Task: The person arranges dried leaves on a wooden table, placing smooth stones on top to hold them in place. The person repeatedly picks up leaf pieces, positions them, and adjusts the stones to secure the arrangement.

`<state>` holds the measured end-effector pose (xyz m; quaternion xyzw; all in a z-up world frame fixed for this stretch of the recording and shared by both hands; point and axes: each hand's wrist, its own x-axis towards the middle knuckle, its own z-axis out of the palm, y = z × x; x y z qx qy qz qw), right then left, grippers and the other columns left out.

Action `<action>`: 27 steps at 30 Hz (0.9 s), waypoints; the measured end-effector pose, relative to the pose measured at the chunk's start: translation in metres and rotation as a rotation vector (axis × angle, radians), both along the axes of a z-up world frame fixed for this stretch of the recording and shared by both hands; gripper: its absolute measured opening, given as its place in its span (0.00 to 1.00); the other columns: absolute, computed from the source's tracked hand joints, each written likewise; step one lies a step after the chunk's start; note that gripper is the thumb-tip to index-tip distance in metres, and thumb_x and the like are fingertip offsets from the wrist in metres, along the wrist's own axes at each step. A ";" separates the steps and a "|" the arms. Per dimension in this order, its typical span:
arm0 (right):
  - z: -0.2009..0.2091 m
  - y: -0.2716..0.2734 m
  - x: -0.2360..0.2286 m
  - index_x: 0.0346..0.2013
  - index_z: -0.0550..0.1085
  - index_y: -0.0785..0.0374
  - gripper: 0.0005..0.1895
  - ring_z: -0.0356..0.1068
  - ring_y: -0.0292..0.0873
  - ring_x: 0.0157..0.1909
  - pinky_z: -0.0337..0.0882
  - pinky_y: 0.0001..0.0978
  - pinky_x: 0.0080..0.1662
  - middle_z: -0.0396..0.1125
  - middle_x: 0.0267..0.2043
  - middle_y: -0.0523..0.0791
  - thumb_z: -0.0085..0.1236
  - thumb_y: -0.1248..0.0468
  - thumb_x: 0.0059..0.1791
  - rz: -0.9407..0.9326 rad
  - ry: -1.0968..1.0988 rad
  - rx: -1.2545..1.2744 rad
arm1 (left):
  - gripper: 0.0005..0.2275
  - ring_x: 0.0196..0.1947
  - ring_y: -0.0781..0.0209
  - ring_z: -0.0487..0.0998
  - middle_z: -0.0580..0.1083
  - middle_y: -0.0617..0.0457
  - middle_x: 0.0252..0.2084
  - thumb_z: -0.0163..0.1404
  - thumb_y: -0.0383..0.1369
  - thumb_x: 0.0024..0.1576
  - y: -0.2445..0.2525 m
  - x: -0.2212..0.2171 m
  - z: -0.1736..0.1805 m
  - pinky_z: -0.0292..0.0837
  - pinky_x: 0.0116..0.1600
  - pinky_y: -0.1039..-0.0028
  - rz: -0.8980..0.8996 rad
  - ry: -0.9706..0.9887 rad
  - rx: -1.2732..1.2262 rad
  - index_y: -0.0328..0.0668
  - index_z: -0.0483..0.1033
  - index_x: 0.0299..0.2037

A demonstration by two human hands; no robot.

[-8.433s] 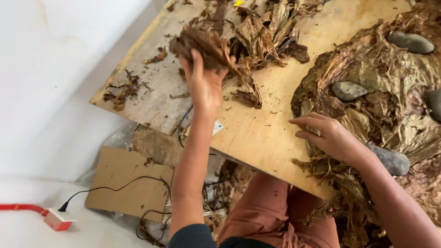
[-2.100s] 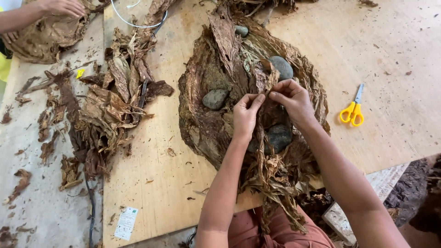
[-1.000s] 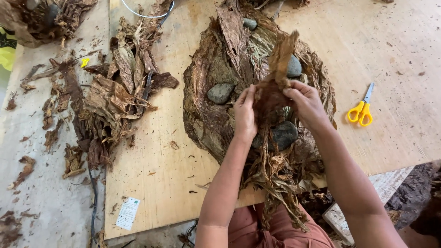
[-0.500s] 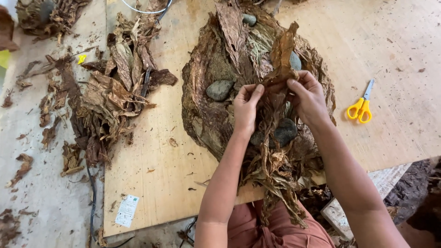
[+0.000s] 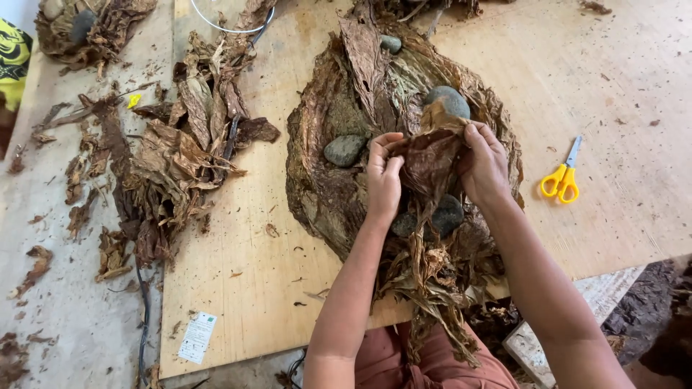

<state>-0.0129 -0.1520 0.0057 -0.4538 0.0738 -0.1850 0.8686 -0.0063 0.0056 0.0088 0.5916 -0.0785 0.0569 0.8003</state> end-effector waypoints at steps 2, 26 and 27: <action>0.018 0.007 -0.012 0.49 0.73 0.65 0.09 0.75 0.41 0.43 0.79 0.33 0.43 0.71 0.41 0.47 0.52 0.63 0.58 0.011 -0.022 -0.017 | 0.16 0.48 0.64 0.68 0.72 0.51 0.46 0.38 0.19 0.63 0.002 -0.005 0.009 0.65 0.59 0.65 -0.089 -0.035 0.021 0.48 0.67 0.57; 0.029 0.014 -0.025 0.50 0.80 0.62 0.10 0.65 0.33 0.42 0.71 0.29 0.48 0.71 0.35 0.45 0.60 0.74 0.55 -0.172 -0.139 -0.723 | 0.14 0.37 0.55 0.80 0.77 0.47 0.38 0.53 0.43 0.65 0.007 0.033 -0.041 0.80 0.42 0.62 0.179 0.191 -0.368 0.40 0.76 0.51; 0.029 0.013 -0.025 0.50 0.80 0.61 0.10 0.66 0.32 0.43 0.71 0.28 0.49 0.73 0.36 0.45 0.61 0.73 0.55 -0.174 -0.128 -0.724 | 0.14 0.33 0.58 0.79 0.75 0.50 0.33 0.53 0.44 0.65 0.007 0.034 -0.041 0.78 0.37 0.65 0.182 0.233 -0.405 0.40 0.75 0.48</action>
